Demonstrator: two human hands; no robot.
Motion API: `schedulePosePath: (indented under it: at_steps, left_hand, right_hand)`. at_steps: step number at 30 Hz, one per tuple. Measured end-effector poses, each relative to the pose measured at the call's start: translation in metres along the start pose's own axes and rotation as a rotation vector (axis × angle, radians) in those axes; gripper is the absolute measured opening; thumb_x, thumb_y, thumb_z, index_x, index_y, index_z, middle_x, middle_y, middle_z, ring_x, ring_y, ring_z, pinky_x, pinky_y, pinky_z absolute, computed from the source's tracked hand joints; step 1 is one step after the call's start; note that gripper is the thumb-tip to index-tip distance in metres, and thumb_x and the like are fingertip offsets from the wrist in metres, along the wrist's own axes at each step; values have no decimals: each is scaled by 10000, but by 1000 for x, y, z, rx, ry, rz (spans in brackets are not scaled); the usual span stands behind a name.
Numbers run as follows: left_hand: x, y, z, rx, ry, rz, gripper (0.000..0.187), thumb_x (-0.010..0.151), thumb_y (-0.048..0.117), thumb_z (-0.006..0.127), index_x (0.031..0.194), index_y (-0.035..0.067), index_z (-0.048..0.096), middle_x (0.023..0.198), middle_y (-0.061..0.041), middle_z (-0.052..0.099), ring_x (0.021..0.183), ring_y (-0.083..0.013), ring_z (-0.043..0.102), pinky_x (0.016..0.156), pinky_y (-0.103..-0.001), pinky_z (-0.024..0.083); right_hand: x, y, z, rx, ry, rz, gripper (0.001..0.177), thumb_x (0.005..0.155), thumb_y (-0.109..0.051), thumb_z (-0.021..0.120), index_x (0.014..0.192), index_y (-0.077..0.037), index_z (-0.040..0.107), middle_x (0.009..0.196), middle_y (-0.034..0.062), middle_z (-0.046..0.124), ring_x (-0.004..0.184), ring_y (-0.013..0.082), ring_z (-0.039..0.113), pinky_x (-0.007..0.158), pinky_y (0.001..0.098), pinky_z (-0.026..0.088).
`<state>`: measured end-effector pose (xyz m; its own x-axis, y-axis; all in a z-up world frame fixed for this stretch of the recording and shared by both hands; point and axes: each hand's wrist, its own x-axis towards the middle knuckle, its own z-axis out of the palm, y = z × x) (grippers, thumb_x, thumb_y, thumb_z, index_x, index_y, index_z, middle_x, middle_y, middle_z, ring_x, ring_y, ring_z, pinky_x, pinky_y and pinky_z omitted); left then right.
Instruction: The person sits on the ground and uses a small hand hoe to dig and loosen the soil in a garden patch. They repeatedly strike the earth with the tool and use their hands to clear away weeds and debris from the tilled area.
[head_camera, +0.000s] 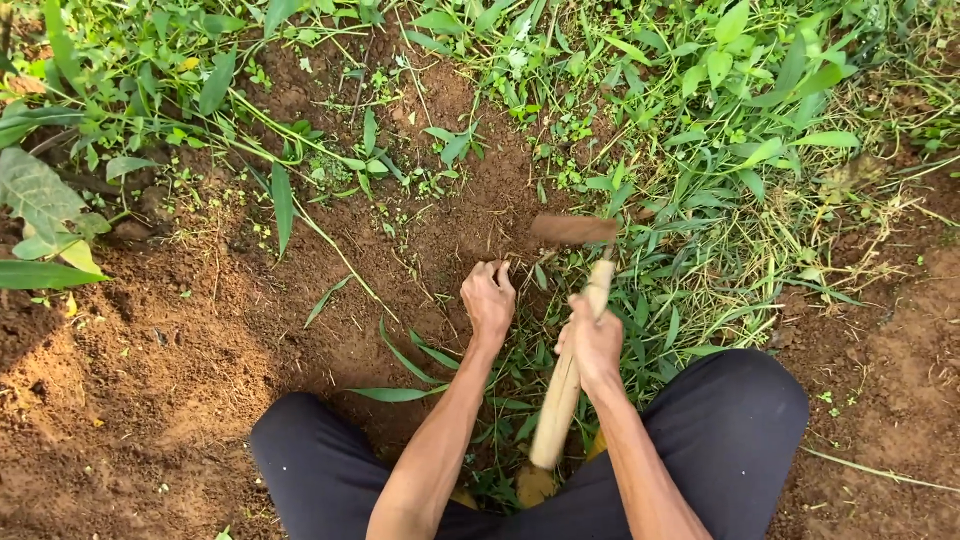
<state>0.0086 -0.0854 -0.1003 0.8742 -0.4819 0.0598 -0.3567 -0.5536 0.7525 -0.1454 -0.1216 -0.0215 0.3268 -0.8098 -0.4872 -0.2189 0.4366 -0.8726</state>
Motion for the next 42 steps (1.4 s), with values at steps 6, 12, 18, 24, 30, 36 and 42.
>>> schedulePosePath:
  at_steps: [6, 12, 18, 24, 30, 36, 42]
  left_hand:
    - [-1, -15, 17, 42, 76, 56, 147, 954, 129, 707, 980, 5, 781, 774, -173, 707, 702, -316, 737, 617, -401, 590]
    - [-1, -63, 21, 55, 155, 83, 117, 934, 151, 738, 960, 55, 800, 768, -200, 725, 676, -349, 739, 627, -410, 593]
    - [-42, -58, -41, 39, -236, -17, 144, 907, 260, 751, 917, 150, 843, 865, -147, 788, 879, -375, 760, 804, -498, 599]
    - [-83, -96, -41, 401, -717, 92, 243, 868, 155, 649, 1073, 154, 781, 920, -170, 782, 867, -368, 771, 763, -548, 624]
    - [0, 13, -31, 377, -50, 484, 153, 932, 48, 620, 1014, 40, 749, 888, -124, 719, 839, -244, 693, 666, -322, 616]
    - [89, -9, 33, 678, 136, 585, 145, 880, 56, 722, 1020, 50, 762, 1106, -127, 690, 973, -279, 625, 735, -368, 543]
    - [82, -7, 27, 531, 175, 593, 92, 848, -76, 652, 887, -26, 718, 991, -184, 673, 865, -295, 675, 642, -336, 591]
  right_hand:
    - [13, 18, 3, -79, -4, -49, 214, 1050, -197, 513, 1007, 1, 580, 543, 87, 603, 442, 215, 641, 450, 320, 560]
    - [9, 3, 3, -43, 61, -1, 237, 1066, -238, 516, 1041, -11, 576, 648, 87, 612, 518, 189, 630, 508, 318, 555]
    - [4, 5, 14, -53, 53, 78, 247, 1071, -255, 528, 1052, -13, 571, 680, 80, 607, 536, 180, 622, 512, 294, 537]
    - [14, 1, 26, 22, 27, 39, 256, 1018, -290, 565, 957, -41, 564, 631, 73, 607, 480, 169, 618, 502, 317, 536]
    - [-4, -36, 22, 106, 98, -34, 262, 1004, -308, 564, 960, -51, 541, 636, 77, 608, 484, 168, 632, 496, 308, 539]
    - [4, -25, 23, 103, 122, -11, 247, 979, -295, 576, 933, -54, 550, 621, 83, 619, 464, 172, 631, 482, 318, 524]
    - [15, -27, 19, 40, 90, -27, 229, 988, -275, 560, 924, -55, 565, 617, 83, 626, 467, 180, 645, 493, 320, 529]
